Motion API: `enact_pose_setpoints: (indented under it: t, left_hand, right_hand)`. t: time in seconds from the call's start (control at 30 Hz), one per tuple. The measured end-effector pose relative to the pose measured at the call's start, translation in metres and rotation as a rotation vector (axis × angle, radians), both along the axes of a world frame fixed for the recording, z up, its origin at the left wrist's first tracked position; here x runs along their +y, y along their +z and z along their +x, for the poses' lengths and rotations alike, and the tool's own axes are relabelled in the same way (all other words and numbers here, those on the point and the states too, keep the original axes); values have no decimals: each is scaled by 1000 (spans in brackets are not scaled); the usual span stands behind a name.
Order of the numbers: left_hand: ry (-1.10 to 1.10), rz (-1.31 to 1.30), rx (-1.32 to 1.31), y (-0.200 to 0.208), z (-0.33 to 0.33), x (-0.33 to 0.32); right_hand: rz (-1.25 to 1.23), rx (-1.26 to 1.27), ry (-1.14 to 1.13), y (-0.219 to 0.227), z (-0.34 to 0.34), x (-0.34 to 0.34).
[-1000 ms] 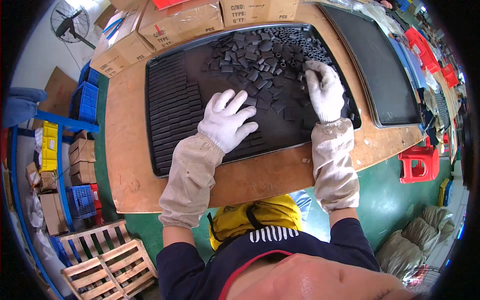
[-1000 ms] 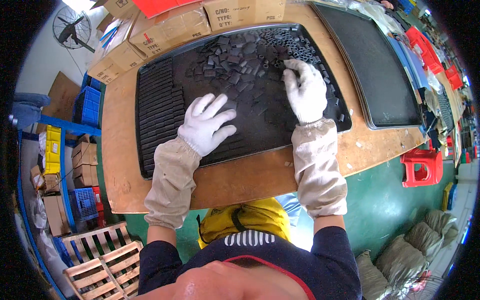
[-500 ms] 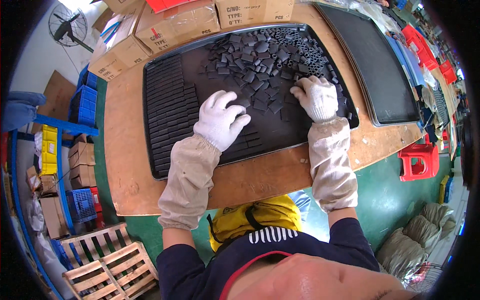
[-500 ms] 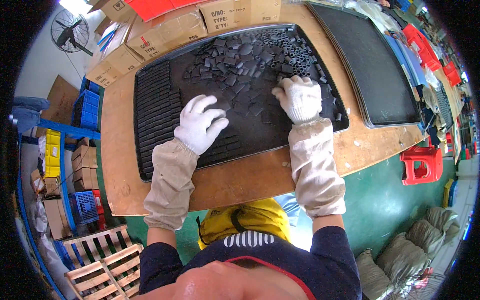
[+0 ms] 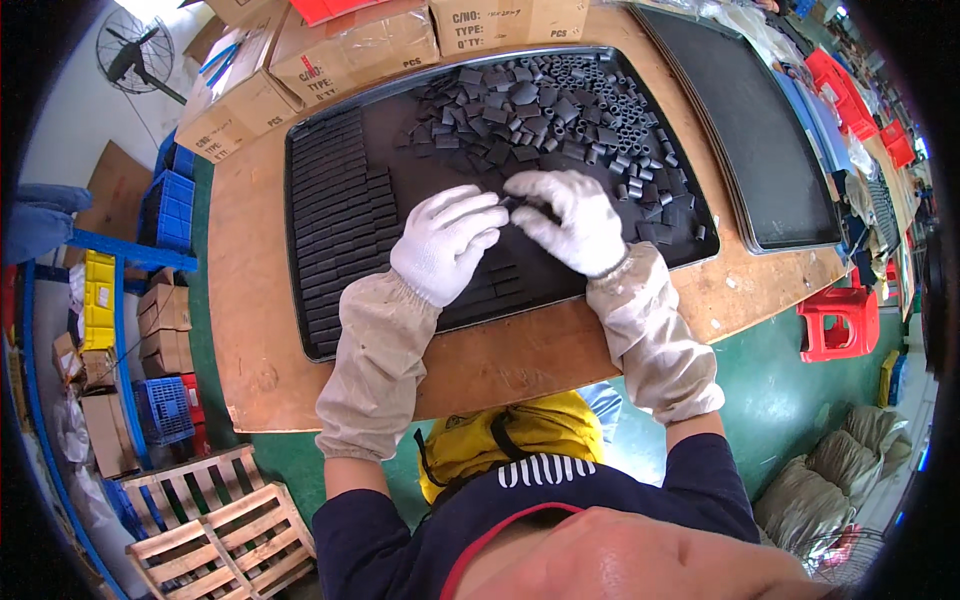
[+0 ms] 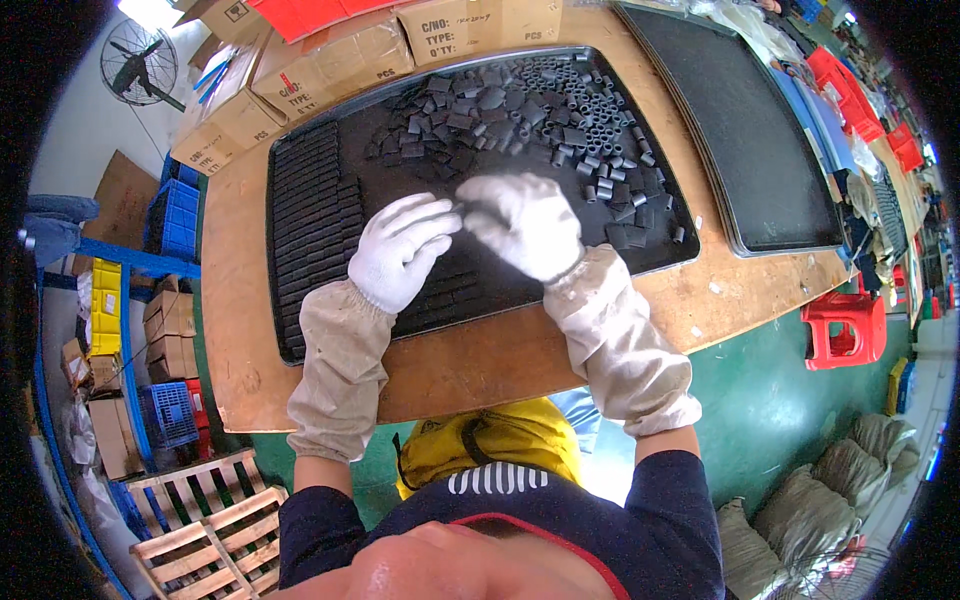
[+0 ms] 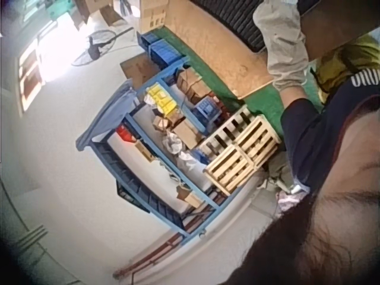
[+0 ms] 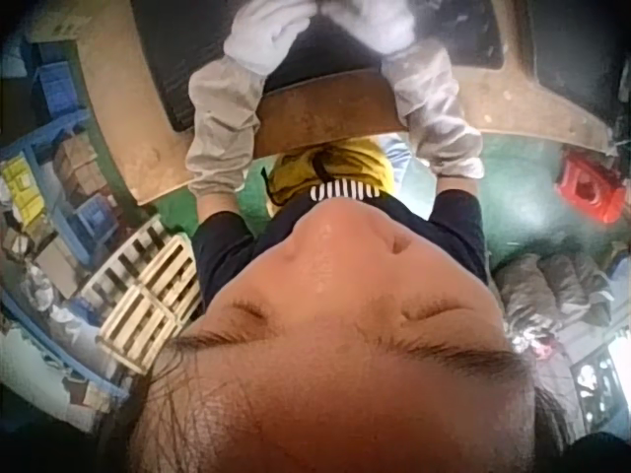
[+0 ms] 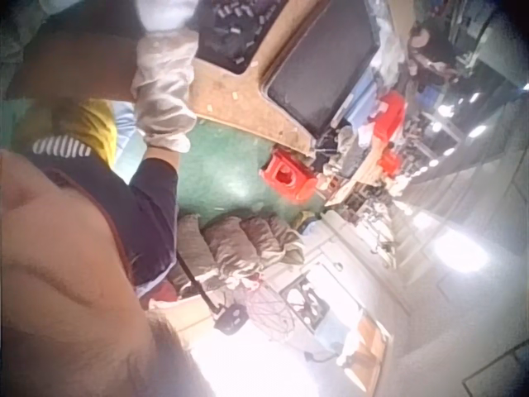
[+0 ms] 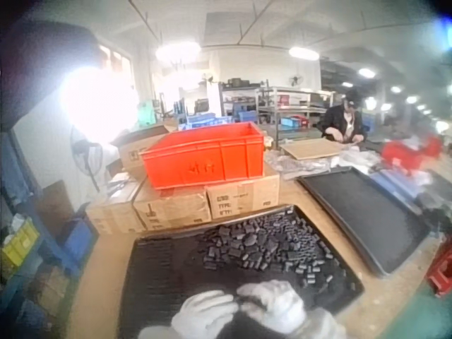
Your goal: The person assembles small black plastic components by hand. They pick up two pieces from a tray, fit them together, and place the assembled unit into a row on the tray. This process is repeated continuously throughout the video.
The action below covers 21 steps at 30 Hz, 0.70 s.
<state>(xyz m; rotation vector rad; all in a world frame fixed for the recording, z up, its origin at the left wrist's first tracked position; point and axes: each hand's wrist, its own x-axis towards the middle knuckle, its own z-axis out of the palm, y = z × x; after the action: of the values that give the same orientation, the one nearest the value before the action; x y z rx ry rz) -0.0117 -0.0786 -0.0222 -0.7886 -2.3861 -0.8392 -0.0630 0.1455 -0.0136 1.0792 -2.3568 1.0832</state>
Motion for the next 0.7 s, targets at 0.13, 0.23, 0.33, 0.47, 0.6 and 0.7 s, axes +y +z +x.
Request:
enact_pose_setpoints:
  t: [0.13, 0.23, 0.33, 0.47, 0.6, 0.7]
  left_hand:
    - [-60, 113, -107, 5, 3, 0]
    - [-49, 241, -164, 7, 3, 0]
    - [-24, 186, -120, 2, 1, -5]
    - [84, 244, -153, 4, 5, 3]
    - [103, 217, -153, -3, 2, -5]
    - [68, 159, -73, 2, 0, -3]
  right_hand:
    - [87, 140, -68, -6, 5, -2]
    - [55, 309, -102, -4, 4, -2]
    - [72, 444, -73, -2, 4, -1]
    - [77, 508, -79, -3, 4, -3]
    - [97, 471, -128, -5, 2, -3]
    - [-20, 355, -109, -9, -1, -2]
